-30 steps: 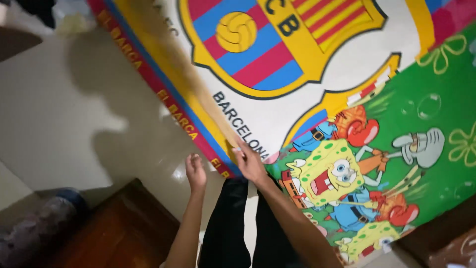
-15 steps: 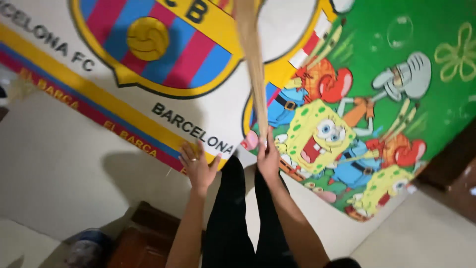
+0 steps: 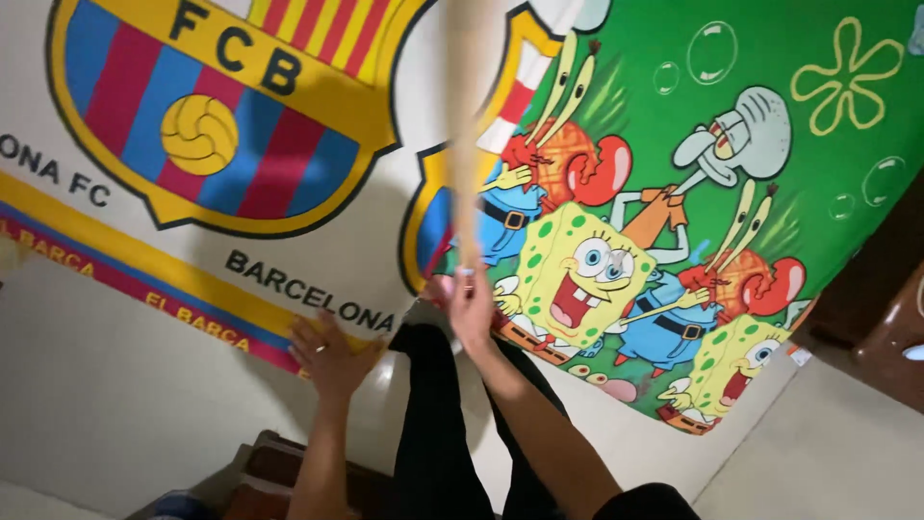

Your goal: The recorder uses a stick broom to dust and clean the surfaces of two beds with colorful bedding.

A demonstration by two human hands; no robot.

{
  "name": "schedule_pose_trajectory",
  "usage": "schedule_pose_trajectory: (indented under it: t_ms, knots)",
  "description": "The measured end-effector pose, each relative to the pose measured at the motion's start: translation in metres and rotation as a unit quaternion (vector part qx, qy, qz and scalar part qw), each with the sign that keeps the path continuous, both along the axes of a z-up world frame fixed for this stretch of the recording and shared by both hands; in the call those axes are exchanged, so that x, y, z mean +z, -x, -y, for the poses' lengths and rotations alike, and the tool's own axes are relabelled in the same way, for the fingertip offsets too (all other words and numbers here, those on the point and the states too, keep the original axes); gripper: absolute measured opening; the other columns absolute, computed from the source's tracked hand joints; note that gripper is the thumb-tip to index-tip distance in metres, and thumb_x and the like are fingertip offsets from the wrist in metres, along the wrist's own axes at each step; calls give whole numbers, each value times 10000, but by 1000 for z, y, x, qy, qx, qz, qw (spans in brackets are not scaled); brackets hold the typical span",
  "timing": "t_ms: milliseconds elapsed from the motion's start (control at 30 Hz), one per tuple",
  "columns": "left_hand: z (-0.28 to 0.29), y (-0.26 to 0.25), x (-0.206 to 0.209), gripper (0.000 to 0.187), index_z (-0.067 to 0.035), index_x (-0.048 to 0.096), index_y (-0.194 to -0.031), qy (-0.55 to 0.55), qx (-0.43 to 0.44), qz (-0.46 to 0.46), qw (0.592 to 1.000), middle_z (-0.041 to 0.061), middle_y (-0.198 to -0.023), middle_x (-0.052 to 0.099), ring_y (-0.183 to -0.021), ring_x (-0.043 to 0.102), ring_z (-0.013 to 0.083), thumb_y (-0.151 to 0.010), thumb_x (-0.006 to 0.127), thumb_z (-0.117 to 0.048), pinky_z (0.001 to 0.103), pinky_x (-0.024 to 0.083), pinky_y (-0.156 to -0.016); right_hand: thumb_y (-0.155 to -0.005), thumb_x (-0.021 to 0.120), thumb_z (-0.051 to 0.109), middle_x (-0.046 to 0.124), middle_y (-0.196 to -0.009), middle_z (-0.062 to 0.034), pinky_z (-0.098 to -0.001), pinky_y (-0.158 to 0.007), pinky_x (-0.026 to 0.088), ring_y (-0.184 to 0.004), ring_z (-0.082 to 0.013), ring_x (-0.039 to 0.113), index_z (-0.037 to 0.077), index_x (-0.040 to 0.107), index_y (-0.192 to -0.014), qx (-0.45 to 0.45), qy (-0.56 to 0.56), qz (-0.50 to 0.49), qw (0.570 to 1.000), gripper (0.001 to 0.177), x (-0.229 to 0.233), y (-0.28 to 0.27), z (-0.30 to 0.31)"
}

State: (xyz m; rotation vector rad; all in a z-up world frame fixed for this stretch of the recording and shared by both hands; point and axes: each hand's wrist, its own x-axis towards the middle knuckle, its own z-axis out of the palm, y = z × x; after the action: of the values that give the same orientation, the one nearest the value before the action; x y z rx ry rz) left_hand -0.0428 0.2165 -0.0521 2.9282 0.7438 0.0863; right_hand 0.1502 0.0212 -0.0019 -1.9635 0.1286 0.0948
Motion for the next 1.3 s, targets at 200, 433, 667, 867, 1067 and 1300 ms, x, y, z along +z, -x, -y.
schedule_pose_trajectory:
  t_ms: [200,433,667,867,1067,1300]
  knots:
    - [7,-39,53,1434,-183,53,-1641,154,155,-268,938,306,-1663,-43,-1550,-82,483,-560,710,-857,624,21,-1223,-1027,580,243,679,-953,-203,-512,-683,521,-801,-417,666,126,591,-1417,256,153,3,955,408,9,-68,47]
    - [3,-42,39,1469,-220,-116,-1630,180,184,-340,904,286,-1652,-173,-1521,-217,436,-574,618,-929,604,-37,-1198,-1079,451,433,682,-994,-214,-531,-637,545,-737,-415,681,129,660,-1242,286,310,24,907,404,-23,-215,156]
    - [2,12,-5,1376,-19,286,-1652,-106,-28,-99,989,449,-1600,202,-1454,231,640,-689,516,-974,725,296,-1104,-1094,508,413,721,-950,-226,-530,-686,531,-814,-445,683,181,563,-1424,44,362,18,931,408,-45,-295,238]
    - [14,-46,36,1078,84,561,-1357,-106,51,-38,992,388,-1338,478,-1243,468,512,-703,692,-763,604,486,-923,-1108,502,268,645,-802,-152,-399,-581,484,-671,-278,622,127,365,-1615,-50,173,30,983,543,4,-288,201]
    - [-27,-176,2,685,86,571,-1351,46,96,22,994,258,-1315,535,-1240,473,389,-976,755,-457,529,363,-1053,-1099,571,205,600,-829,-102,-355,-620,482,-708,-208,592,147,471,-1436,47,113,79,989,356,-67,-231,135]
    - [-26,-341,-28,909,26,307,-1666,88,21,70,993,346,-1684,246,-1575,208,517,-1042,600,-566,700,147,-1258,-976,600,272,678,-944,-236,-485,-634,539,-727,-426,663,79,575,-1449,281,224,25,933,511,0,-204,57]
